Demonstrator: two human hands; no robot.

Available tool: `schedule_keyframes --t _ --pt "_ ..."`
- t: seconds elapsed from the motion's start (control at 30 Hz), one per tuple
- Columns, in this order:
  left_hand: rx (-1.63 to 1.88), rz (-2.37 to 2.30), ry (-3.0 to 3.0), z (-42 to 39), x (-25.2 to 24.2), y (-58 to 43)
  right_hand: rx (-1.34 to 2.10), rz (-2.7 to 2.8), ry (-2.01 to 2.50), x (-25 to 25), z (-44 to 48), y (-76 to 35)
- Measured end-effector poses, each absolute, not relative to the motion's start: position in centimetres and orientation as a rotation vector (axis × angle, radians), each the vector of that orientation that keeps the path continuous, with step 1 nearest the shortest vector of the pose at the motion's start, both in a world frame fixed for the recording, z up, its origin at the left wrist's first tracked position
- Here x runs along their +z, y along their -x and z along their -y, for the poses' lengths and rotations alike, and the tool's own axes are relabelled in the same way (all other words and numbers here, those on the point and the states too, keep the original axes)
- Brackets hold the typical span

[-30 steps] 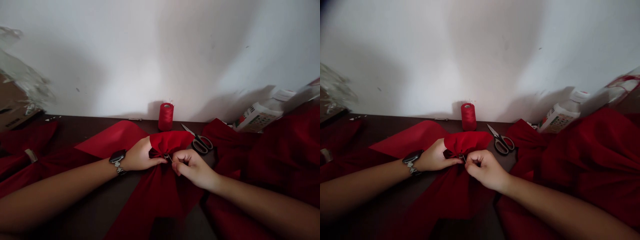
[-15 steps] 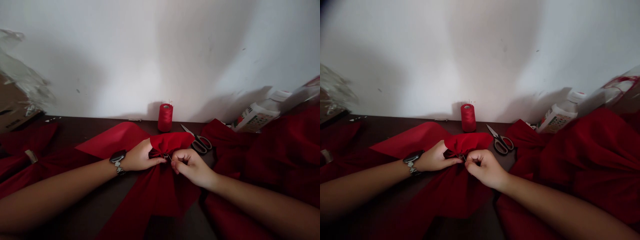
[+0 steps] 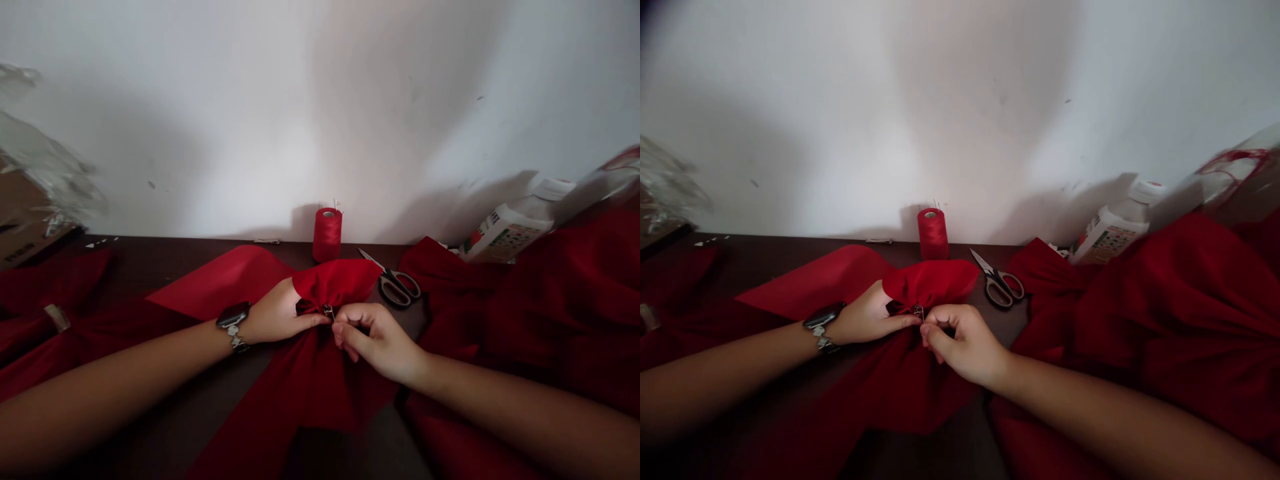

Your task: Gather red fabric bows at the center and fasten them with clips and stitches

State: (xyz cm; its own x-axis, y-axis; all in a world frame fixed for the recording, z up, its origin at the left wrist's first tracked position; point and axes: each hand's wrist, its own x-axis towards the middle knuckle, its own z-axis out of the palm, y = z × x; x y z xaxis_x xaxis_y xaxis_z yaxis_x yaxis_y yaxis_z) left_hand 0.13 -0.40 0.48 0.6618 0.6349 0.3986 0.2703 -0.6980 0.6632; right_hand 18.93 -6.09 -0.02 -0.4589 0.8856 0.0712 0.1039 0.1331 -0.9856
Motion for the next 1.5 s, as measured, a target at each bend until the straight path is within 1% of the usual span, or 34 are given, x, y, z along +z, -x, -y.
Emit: schedule_keyframes --t 0.3,0.47,0.7,1.1,1.5 --pt "0.884 -0.774 -2.307 0.64 0.51 -0.46 1.386 1.588 0.965 -0.35 6.3 -18.61" --pt "0.895 -0.84 -2.299 1.02 0.57 -0.7 1.318 1.594 1.015 -0.25 6.28 -18.52" --pt "0.877 -0.873 -2.27 0.83 0.77 -0.65 1.324 1.599 1.03 -0.41 6.02 -18.47" --pt "0.91 -0.8 -2.311 0.76 0.64 -0.5 1.434 1.566 1.041 -0.21 5.94 -18.51" --pt "0.896 -0.661 -2.39 0.19 0.43 0.03 1.582 1.543 0.926 -0.23 5.34 -19.03"
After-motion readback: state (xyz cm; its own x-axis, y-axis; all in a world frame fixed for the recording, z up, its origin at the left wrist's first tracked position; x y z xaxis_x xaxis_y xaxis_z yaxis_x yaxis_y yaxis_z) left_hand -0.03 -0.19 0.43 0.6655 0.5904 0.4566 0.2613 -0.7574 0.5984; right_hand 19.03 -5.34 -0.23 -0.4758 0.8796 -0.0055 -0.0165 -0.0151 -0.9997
